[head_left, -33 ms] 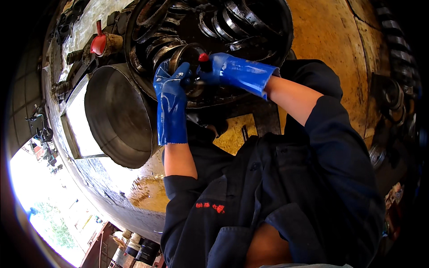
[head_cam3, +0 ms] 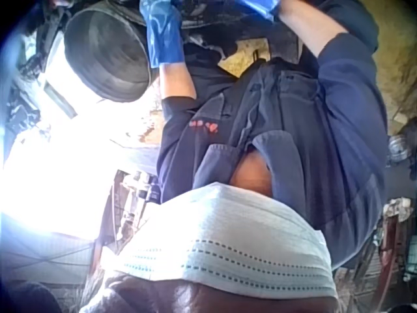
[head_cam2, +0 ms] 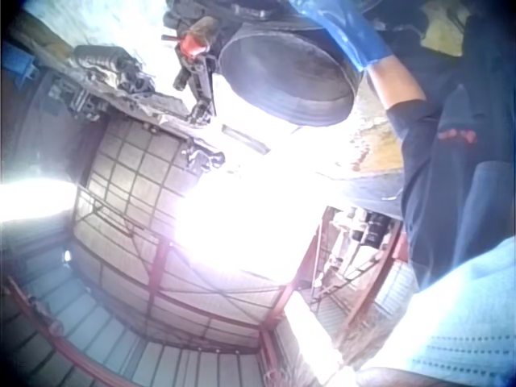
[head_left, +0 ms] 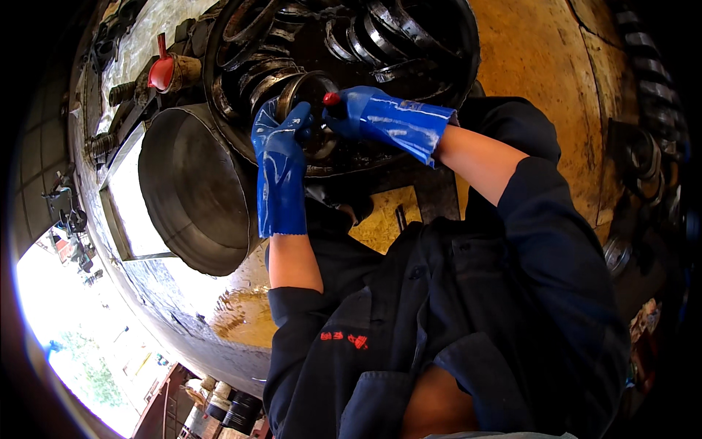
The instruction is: The person cleans oily metal rings using a red handheld tool and places them into a large metal container.
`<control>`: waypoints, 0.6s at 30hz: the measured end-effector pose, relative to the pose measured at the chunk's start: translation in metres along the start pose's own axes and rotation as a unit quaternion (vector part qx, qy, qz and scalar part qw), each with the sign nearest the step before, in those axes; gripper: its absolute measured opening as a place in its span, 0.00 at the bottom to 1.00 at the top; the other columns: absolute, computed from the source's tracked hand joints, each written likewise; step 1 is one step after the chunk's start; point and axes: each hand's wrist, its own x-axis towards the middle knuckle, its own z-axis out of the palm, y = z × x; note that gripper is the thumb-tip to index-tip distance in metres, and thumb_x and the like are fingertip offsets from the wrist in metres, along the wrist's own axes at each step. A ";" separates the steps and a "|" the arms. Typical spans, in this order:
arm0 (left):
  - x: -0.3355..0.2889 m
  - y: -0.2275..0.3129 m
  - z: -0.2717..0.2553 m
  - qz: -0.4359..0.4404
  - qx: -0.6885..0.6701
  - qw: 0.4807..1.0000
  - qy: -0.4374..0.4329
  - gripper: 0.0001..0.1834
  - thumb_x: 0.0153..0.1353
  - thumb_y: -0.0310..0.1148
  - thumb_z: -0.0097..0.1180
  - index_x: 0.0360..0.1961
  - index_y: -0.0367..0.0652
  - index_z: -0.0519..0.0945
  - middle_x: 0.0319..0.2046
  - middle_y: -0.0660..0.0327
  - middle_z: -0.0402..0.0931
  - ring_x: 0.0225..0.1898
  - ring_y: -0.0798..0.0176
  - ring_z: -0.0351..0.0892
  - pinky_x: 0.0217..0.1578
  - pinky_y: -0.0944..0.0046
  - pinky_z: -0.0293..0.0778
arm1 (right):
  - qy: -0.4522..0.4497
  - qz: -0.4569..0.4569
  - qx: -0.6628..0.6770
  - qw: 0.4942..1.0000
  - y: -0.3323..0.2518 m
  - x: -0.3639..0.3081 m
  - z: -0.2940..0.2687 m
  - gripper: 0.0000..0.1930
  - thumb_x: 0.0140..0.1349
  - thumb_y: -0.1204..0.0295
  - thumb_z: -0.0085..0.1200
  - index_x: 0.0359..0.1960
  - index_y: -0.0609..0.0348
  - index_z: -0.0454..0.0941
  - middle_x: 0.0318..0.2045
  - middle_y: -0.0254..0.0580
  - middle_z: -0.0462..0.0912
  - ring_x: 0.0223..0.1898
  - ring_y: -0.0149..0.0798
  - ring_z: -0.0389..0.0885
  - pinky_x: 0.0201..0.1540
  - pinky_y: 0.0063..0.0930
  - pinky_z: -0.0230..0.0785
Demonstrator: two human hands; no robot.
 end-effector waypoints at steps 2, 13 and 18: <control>0.000 0.000 0.000 -0.009 0.003 1.000 0.001 0.16 0.55 0.21 0.69 0.45 0.42 0.81 0.31 0.65 0.82 0.27 0.71 0.80 0.25 0.75 0.70 | 0.042 -0.005 -0.083 0.996 0.002 0.002 0.006 0.18 0.61 0.54 0.62 0.51 0.42 0.83 0.41 0.45 0.87 0.45 0.47 0.86 0.49 0.40 0.78; -0.003 0.006 0.019 -0.029 -0.101 0.994 0.029 0.18 0.57 0.18 0.66 0.49 0.37 0.79 0.35 0.60 0.83 0.29 0.68 0.81 0.26 0.73 0.72 | 0.373 -0.279 -0.377 0.801 0.058 0.039 0.037 0.25 0.60 0.70 0.62 0.61 0.50 0.74 0.56 0.47 0.79 0.48 0.49 0.83 0.45 0.39 0.82; 0.004 -0.003 -0.011 0.000 -0.005 1.000 -0.005 0.17 0.56 0.19 0.68 0.46 0.38 0.80 0.33 0.61 0.83 0.28 0.68 0.82 0.26 0.73 0.72 | 0.203 -0.054 0.040 0.977 0.020 0.017 0.014 0.18 0.62 0.57 0.61 0.46 0.57 0.83 0.36 0.47 0.85 0.36 0.40 0.85 0.42 0.34 0.77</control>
